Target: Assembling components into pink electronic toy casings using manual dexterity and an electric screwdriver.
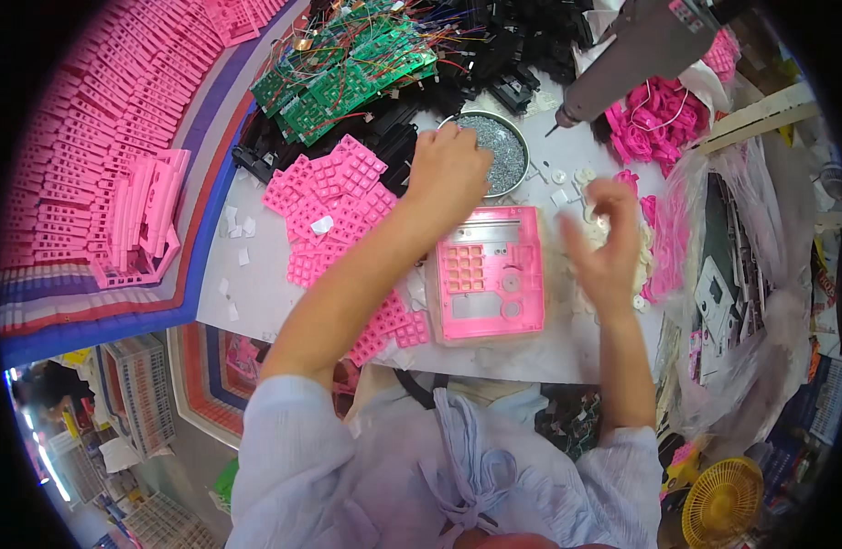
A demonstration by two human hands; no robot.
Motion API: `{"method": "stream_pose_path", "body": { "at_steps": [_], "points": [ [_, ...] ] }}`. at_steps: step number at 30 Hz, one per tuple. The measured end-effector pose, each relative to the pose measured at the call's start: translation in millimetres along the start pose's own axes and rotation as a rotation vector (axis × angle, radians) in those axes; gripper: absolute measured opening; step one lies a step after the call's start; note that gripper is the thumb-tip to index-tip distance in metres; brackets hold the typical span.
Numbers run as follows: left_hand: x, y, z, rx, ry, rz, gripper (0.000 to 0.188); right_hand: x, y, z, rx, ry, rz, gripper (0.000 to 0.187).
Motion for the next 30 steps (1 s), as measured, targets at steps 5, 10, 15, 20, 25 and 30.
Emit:
{"method": "stream_pose_path", "body": {
  "at_steps": [5, 10, 15, 20, 25, 30],
  "points": [
    [-31.7, -9.2, 15.7, -0.139, -0.070, 0.135, 0.011, 15.8, -14.3, 101.5, 0.073, 0.046, 0.623, 0.046],
    [-24.4, -5.7, 16.5, -0.025, -0.082, 0.039, 0.017, 21.6, -33.1, 123.1, -0.053, -0.310, 0.374, 0.044],
    [26.7, 42.5, -26.4, 0.119, -0.143, -0.890, 0.016, 23.4, -48.7, 59.4, -0.129, -0.351, 0.644, 0.054],
    [33.4, 91.5, -81.7, -0.070, 0.015, -0.564, 0.015, 4.1, -47.4, -23.9, -0.112, -0.285, 1.023, 0.040],
    [30.9, 104.3, -98.6, -0.072, 0.162, -0.600, 0.020, 4.6, -61.6, -41.2, -0.068, -0.334, 1.106, 0.033],
    [33.6, 106.6, -93.1, -0.087, 0.171, -0.634, 0.022, 5.7, -69.4, -41.3, -0.107, -0.355, 1.076, 0.031]
  ]
}}
Point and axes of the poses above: each hand's wrist, its own z-axis towards the middle knuckle, its own x-axis out of the back of the hand, y = z × x, the point moved 1 cm from there along z, towards the middle knuckle, and after that the axes turned 9 degrees about -x, right-handed, at the moved point
